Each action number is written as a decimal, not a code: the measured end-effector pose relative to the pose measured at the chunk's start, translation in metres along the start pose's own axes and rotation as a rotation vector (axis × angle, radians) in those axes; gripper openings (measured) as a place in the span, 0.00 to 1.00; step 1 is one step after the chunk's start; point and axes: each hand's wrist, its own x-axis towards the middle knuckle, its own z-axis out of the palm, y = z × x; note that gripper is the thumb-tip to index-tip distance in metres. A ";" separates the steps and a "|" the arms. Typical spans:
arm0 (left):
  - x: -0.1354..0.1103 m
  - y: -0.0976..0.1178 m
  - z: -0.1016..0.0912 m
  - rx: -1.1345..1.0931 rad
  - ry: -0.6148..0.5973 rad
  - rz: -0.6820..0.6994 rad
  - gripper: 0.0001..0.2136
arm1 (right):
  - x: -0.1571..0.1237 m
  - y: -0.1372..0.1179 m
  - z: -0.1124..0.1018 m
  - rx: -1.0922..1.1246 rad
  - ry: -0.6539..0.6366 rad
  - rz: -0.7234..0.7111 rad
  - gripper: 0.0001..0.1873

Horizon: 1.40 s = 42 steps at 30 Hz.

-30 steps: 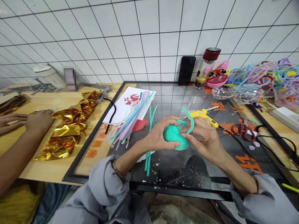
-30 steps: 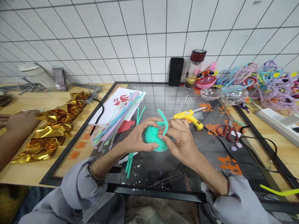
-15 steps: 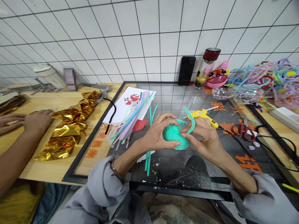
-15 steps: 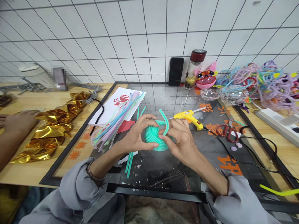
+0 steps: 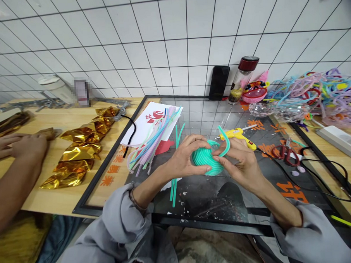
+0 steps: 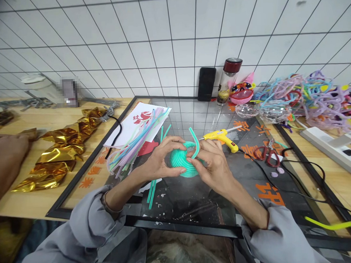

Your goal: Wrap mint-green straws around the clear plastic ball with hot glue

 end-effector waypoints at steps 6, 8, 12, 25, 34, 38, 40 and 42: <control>0.000 0.001 0.000 0.006 -0.010 0.016 0.23 | -0.001 0.000 0.000 -0.008 0.004 0.003 0.04; -0.001 0.001 0.000 0.013 -0.011 0.024 0.22 | -0.001 0.000 0.000 -0.011 0.003 0.002 0.04; -0.002 0.003 0.000 0.020 -0.021 0.034 0.21 | 0.000 0.000 0.000 -0.009 0.007 -0.004 0.04; -0.002 0.005 0.000 0.025 -0.027 0.006 0.20 | -0.001 0.002 0.001 0.013 0.002 0.000 0.04; -0.002 0.003 0.001 0.014 -0.017 0.017 0.20 | -0.001 0.001 0.002 0.016 0.007 0.000 0.04; -0.002 0.000 0.003 0.001 0.027 0.024 0.26 | -0.001 0.001 0.002 0.015 0.018 -0.001 0.03; -0.002 0.001 0.003 0.023 0.017 0.025 0.28 | -0.001 0.001 0.002 0.011 0.020 -0.001 0.03; -0.001 0.002 0.002 0.049 -0.009 0.032 0.29 | -0.001 0.001 0.003 0.010 0.016 0.002 0.04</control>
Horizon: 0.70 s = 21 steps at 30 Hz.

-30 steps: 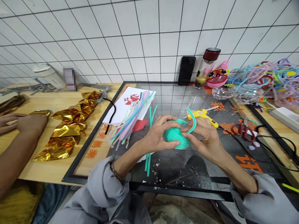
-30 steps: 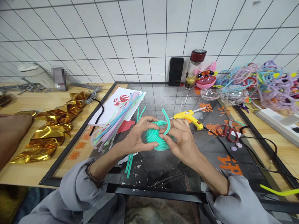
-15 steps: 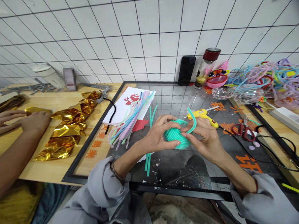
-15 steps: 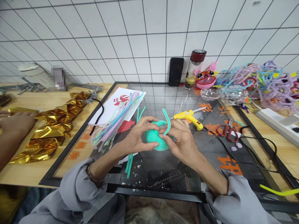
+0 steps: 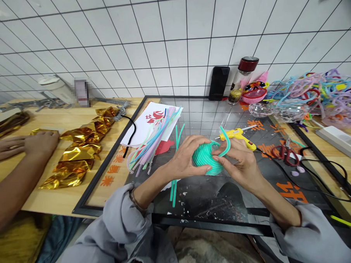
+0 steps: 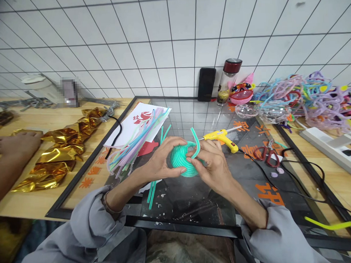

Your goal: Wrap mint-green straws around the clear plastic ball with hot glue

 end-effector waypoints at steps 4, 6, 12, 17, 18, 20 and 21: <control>0.002 0.004 -0.001 0.018 -0.025 -0.028 0.29 | 0.000 0.000 0.000 0.001 0.002 0.007 0.04; 0.002 0.005 -0.001 0.018 -0.027 -0.044 0.29 | 0.000 0.000 0.000 0.001 0.006 0.005 0.04; 0.002 0.004 -0.001 0.002 -0.028 -0.056 0.27 | 0.000 0.000 0.001 0.004 0.013 0.013 0.04; 0.000 0.001 0.001 -0.004 -0.026 -0.047 0.24 | 0.000 0.000 0.001 0.001 0.017 0.016 0.04; 0.000 0.001 0.001 -0.005 -0.020 -0.039 0.23 | 0.000 0.000 0.001 0.000 0.017 0.017 0.04; 0.000 0.000 0.002 -0.011 0.002 -0.013 0.23 | 0.000 0.000 0.000 0.000 0.017 0.023 0.05; 0.000 0.000 0.003 -0.016 0.017 -0.003 0.23 | 0.000 0.000 0.000 0.000 0.017 0.026 0.05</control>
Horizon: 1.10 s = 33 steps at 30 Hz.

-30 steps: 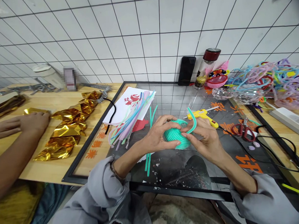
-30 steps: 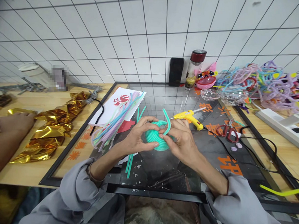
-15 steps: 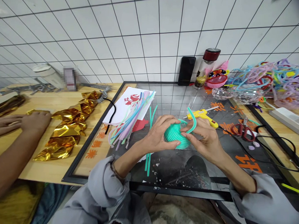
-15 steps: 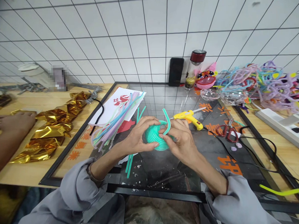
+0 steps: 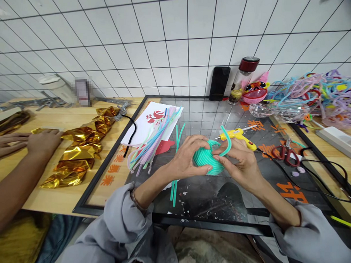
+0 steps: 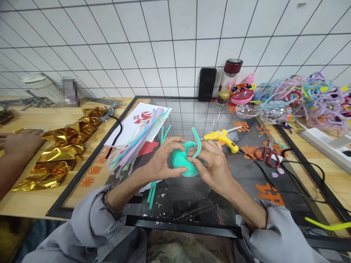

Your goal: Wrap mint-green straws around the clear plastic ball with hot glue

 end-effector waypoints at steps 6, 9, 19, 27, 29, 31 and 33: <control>0.000 0.001 0.000 0.009 0.014 -0.007 0.25 | 0.000 0.000 0.001 0.005 0.015 0.023 0.08; 0.001 0.001 -0.001 0.025 -0.006 0.002 0.24 | 0.001 0.000 0.001 0.007 0.010 0.019 0.07; -0.001 0.001 -0.001 0.022 -0.009 -0.020 0.20 | 0.000 -0.001 0.000 -0.004 0.005 0.007 0.07; -0.001 -0.002 0.001 0.001 0.019 0.018 0.24 | 0.001 -0.001 0.000 -0.003 0.006 0.007 0.07; -0.001 -0.002 0.001 0.006 0.000 0.018 0.24 | 0.001 -0.001 0.000 -0.002 0.007 0.017 0.08; -0.001 -0.003 0.001 0.006 -0.008 0.007 0.24 | 0.001 -0.002 0.000 0.002 0.010 0.024 0.09; -0.001 -0.003 0.001 0.011 -0.017 -0.011 0.23 | 0.001 -0.002 0.000 0.005 0.011 0.024 0.09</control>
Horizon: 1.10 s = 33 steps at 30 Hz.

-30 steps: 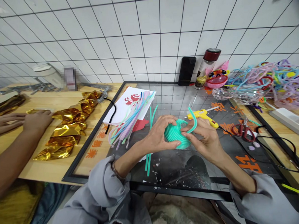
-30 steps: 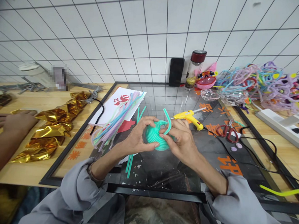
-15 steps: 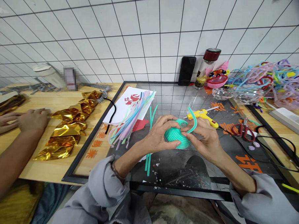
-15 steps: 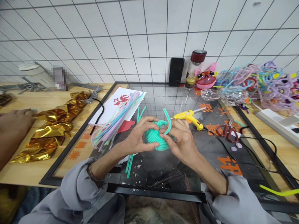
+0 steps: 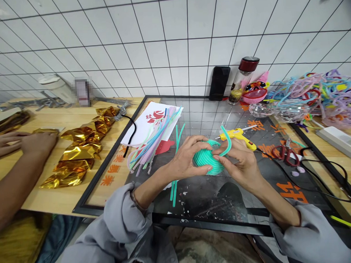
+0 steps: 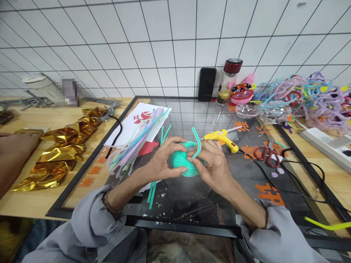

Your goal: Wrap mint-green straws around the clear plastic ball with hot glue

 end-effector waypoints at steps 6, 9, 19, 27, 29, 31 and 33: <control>0.000 0.003 -0.001 0.000 -0.018 -0.028 0.21 | 0.000 0.000 0.000 0.003 0.007 -0.007 0.07; 0.000 0.005 -0.003 -0.002 -0.030 -0.056 0.21 | -0.001 0.001 0.001 0.009 0.000 0.023 0.06; 0.001 0.006 -0.005 -0.023 -0.040 -0.057 0.20 | 0.002 0.001 -0.004 0.160 0.027 0.172 0.04; 0.002 0.005 -0.007 -0.036 -0.035 -0.022 0.19 | 0.008 0.014 -0.013 0.390 0.053 0.371 0.14; 0.001 0.004 -0.006 -0.037 -0.026 -0.015 0.19 | 0.008 0.015 -0.012 0.445 0.031 0.442 0.16; 0.001 0.003 -0.006 -0.039 -0.024 -0.017 0.19 | 0.008 0.014 -0.012 0.500 -0.001 0.509 0.17; 0.001 0.003 -0.006 -0.043 -0.026 -0.018 0.18 | 0.008 0.013 -0.012 0.555 -0.021 0.571 0.17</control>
